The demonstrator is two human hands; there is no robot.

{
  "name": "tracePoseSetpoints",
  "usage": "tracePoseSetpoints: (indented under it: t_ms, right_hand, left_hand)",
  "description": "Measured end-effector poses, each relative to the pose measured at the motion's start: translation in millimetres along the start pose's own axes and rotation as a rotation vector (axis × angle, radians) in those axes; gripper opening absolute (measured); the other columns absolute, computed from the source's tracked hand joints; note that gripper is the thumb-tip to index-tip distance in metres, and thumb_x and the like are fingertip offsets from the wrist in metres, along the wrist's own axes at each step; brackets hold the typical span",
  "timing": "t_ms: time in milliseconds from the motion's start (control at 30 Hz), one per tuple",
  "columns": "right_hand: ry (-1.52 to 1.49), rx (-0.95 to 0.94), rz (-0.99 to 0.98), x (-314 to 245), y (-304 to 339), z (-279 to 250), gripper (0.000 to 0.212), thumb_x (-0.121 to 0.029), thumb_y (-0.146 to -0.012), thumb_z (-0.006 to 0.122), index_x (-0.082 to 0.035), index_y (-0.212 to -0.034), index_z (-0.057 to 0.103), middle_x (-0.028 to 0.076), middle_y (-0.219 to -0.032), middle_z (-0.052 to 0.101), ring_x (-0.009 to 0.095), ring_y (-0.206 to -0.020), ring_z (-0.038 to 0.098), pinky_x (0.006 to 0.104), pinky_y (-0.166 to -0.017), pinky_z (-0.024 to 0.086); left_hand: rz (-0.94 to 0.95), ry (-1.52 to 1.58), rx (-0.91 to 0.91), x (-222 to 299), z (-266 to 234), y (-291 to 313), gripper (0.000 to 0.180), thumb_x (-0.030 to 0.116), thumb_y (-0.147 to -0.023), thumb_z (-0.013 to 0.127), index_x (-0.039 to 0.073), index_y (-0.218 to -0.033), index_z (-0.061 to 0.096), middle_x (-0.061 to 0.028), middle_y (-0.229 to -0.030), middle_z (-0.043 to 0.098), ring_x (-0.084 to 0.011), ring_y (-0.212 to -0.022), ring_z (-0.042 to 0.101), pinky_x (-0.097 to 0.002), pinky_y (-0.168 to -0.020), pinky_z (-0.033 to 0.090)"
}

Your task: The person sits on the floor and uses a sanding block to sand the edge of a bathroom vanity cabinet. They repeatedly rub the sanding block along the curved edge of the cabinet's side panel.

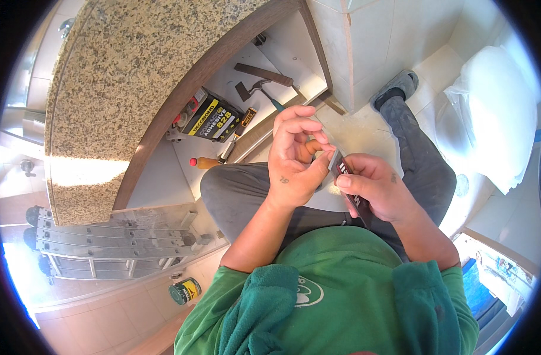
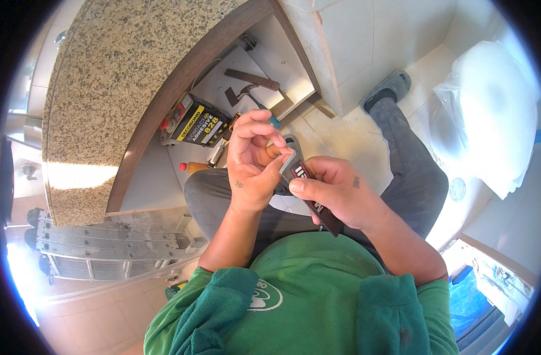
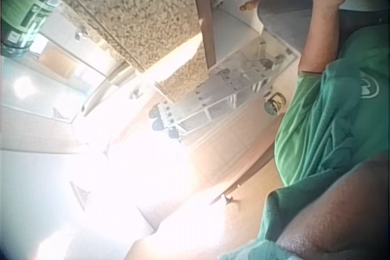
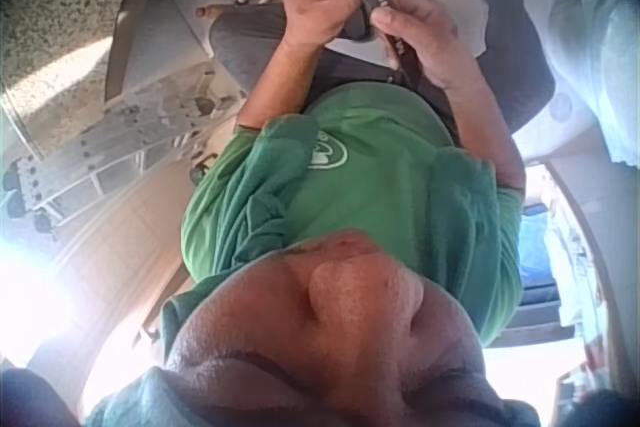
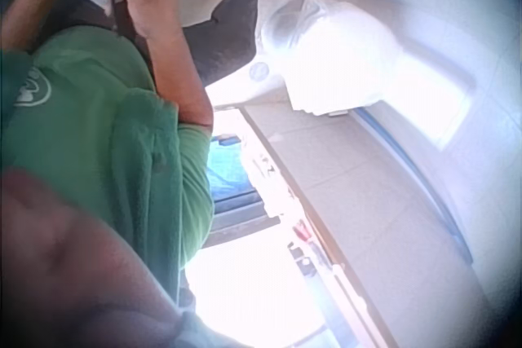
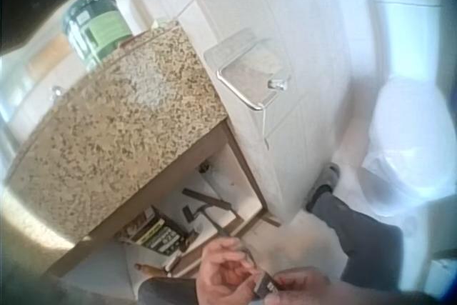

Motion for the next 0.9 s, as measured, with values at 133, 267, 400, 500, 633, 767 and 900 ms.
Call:
tracePoseSetpoints:
  t_ms: [133,267,400,500,633,767,900]
  right_hand:
    - [0.132,0.051,0.024,-7.3,0.6,0.9,0.024,-0.024,-0.093,0.071,-0.002,-0.093,0.061,-0.001,-0.074,0.058,0.006,-0.054,0.055,0.0233,-0.048,0.047]
    - [0.248,0.023,-0.005,-13.5,-3.6,-3.0,0.026,-0.026,-0.093,0.072,-0.003,-0.090,0.061,-0.002,-0.069,0.056,0.006,-0.054,0.051,0.0241,-0.048,0.043]
    - [0.397,-0.020,0.017,-24.0,-3.5,-9.4,0.028,-0.028,-0.092,0.073,-0.003,-0.086,0.061,-0.003,-0.065,0.054,0.006,-0.054,0.051,0.0245,-0.048,0.040]
    - [0.503,-0.042,0.026,-33.3,-2.3,-11.0,0.029,-0.029,-0.091,0.073,-0.003,-0.085,0.061,-0.003,-0.064,0.054,0.006,-0.054,0.051,0.0247,-0.048,0.040]
    - [0.611,-0.029,0.109,-49.0,0.1,-7.1,0.033,-0.031,-0.090,0.075,-0.002,-0.082,0.060,0.000,-0.064,0.054,0.007,-0.056,0.053,0.0269,-0.050,0.041]
    - [0.814,-0.058,0.043,-50.2,-2.4,-15.6,0.036,-0.033,-0.087,0.076,-0.001,-0.084,0.061,0.005,-0.065,0.055,0.012,-0.062,0.055,0.0321,-0.057,0.044]
    - [0.937,-0.094,0.010,-60.7,-1.5,-13.5,0.035,-0.034,-0.085,0.076,-0.001,-0.088,0.064,0.009,-0.069,0.060,0.017,-0.065,0.058,0.0350,-0.062,0.046]
  left_hand:
    - [-0.007,-0.001,-0.007,-0.2,-2.2,0.6,0.052,-0.021,-0.076,0.059,0.001,-0.122,0.054,-0.0101,-0.136,0.036,-0.0108,-0.099,0.053,-0.0269,-0.085,0.054]
    - [-0.041,-0.020,-0.024,-0.5,-5.6,-3.7,0.050,-0.020,-0.077,0.059,0.001,-0.121,0.054,-0.0103,-0.137,0.036,-0.0111,-0.099,0.053,-0.0271,-0.086,0.054]
    - [-0.066,-0.024,-0.053,2.0,-6.5,-6.0,0.048,-0.020,-0.077,0.060,0.001,-0.121,0.054,-0.0106,-0.137,0.036,-0.0117,-0.099,0.054,-0.0272,-0.086,0.055]
    - [-0.075,-0.016,-0.072,4.2,-6.5,-6.5,0.047,-0.019,-0.078,0.060,0.001,-0.120,0.055,-0.0108,-0.137,0.036,-0.0120,-0.099,0.054,-0.0270,-0.086,0.054]
    - [-0.101,-0.009,-0.090,3.9,-7.3,-6.4,0.046,-0.019,-0.078,0.061,0.001,-0.119,0.056,-0.0110,-0.138,0.035,-0.0122,-0.099,0.054,-0.0269,-0.085,0.054]
    - [-0.089,0.002,-0.117,2.0,-9.5,-7.0,0.048,-0.019,-0.078,0.064,0.000,-0.121,0.055,-0.0134,-0.141,0.038,-0.0125,-0.100,0.056,-0.0270,-0.087,0.057]
    - [-0.118,0.001,-0.140,4.9,-9.5,-7.7,0.048,-0.019,-0.077,0.064,0.000,-0.120,0.056,-0.0135,-0.141,0.037,-0.0128,-0.100,0.056,-0.0258,-0.085,0.056]
Point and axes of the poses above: each hand's wrist, its own y-axis away from the middle knuckle, its own z-axis out of the palm, x = y × z, the point moved 1 cm from there along -y, towards the middle knuckle
